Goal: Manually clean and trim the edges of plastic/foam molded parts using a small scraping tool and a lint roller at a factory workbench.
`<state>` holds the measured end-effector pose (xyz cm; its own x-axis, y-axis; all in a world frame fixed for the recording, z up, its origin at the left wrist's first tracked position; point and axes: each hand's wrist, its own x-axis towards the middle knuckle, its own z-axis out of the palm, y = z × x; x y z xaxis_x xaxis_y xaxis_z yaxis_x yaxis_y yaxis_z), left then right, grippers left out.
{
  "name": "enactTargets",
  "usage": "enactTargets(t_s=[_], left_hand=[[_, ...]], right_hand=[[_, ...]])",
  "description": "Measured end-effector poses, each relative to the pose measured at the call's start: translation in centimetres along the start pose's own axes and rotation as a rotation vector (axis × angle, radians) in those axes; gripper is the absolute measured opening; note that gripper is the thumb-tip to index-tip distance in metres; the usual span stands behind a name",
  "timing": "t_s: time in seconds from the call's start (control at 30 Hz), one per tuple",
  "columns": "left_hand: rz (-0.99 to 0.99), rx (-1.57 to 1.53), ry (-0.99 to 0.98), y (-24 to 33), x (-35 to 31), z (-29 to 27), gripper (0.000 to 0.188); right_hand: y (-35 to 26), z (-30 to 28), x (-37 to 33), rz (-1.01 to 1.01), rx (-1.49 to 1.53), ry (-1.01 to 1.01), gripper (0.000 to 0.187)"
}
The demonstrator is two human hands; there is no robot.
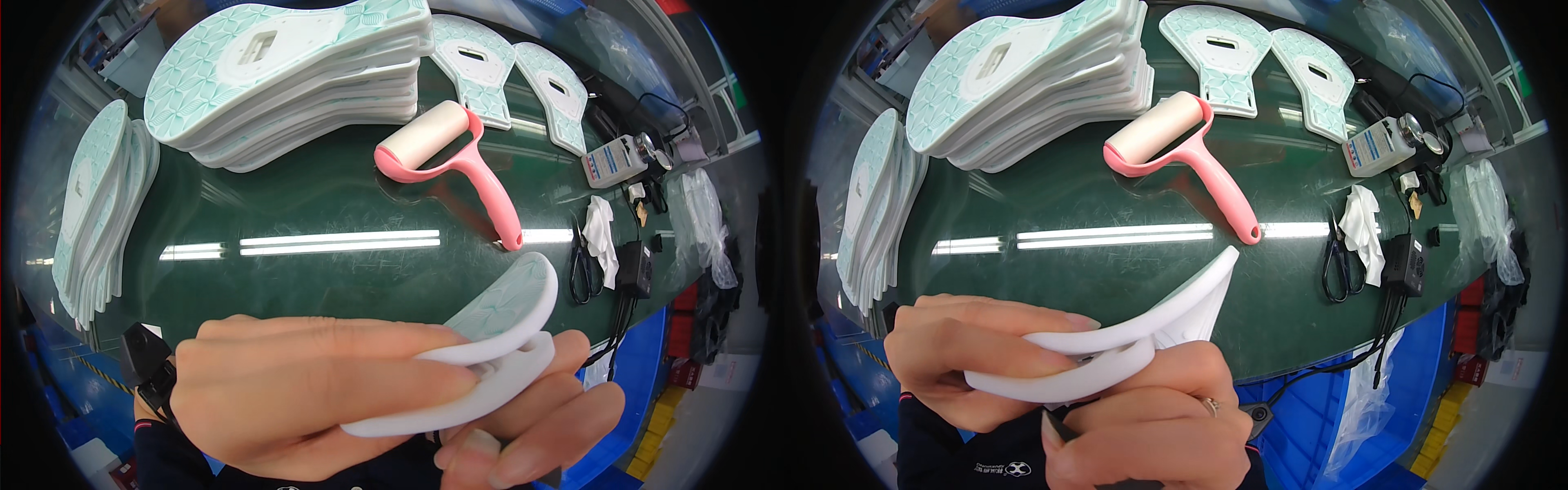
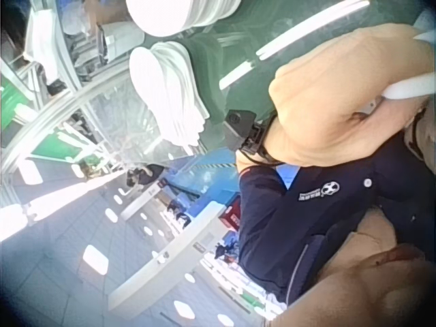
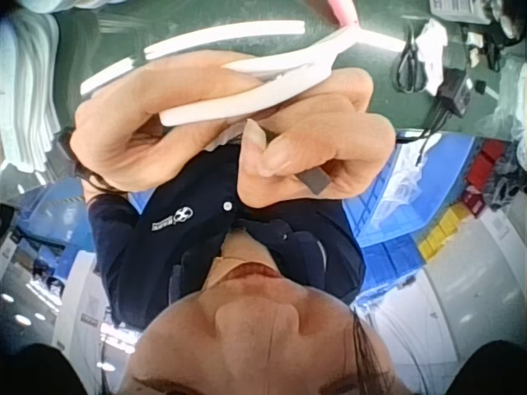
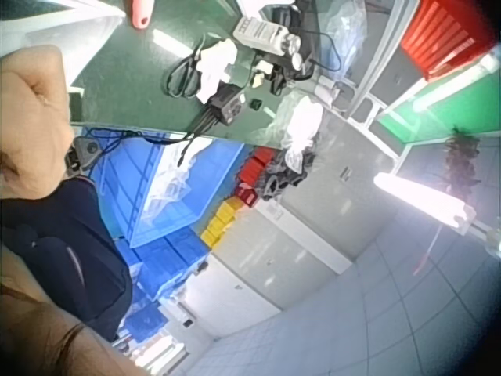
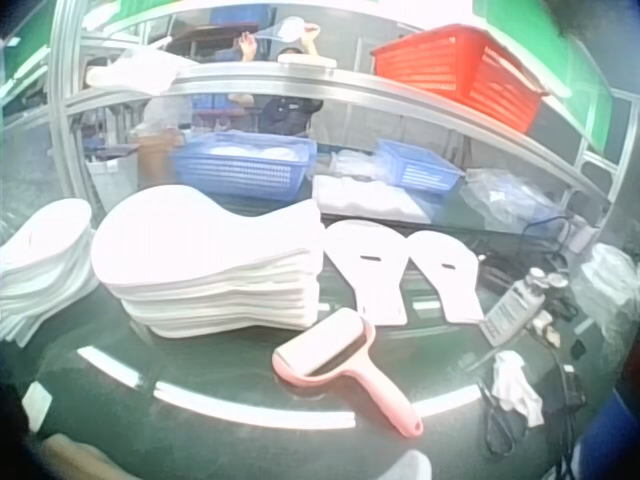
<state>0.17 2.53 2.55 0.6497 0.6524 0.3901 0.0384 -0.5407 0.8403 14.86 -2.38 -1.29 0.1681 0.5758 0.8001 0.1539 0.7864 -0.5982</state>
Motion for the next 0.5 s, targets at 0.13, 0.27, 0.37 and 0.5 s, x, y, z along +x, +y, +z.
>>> enactTargets(t_s=[0.13, 0.27, 0.37, 0.5], left_hand=[[-0.007, 0.009, -0.01, 0.3, 0.2, 0.0, 0.02], [-0.064, -0.013, -0.073, 0.1, 0.1, -0.7, 0.023], [-0.077, -0.021, -0.148, 0.7, 0.5, -0.8, 0.025], [-0.126, 0.013, -0.168, 1.1, 0.6, -1.0, 0.025]], right_hand=[[0.6, 0.2, 0.1, -0.065, -0.075, 0.014, 0.024], [-1.5, 2.6, 0.5, 0.32, -0.048, 0.327, 0.024], [0.0, 1.7, 0.6, -0.09, -0.021, 0.173, 0.024], [-0.6, 2.4, -0.6, 0.093, 0.119, 0.265, 0.024]])
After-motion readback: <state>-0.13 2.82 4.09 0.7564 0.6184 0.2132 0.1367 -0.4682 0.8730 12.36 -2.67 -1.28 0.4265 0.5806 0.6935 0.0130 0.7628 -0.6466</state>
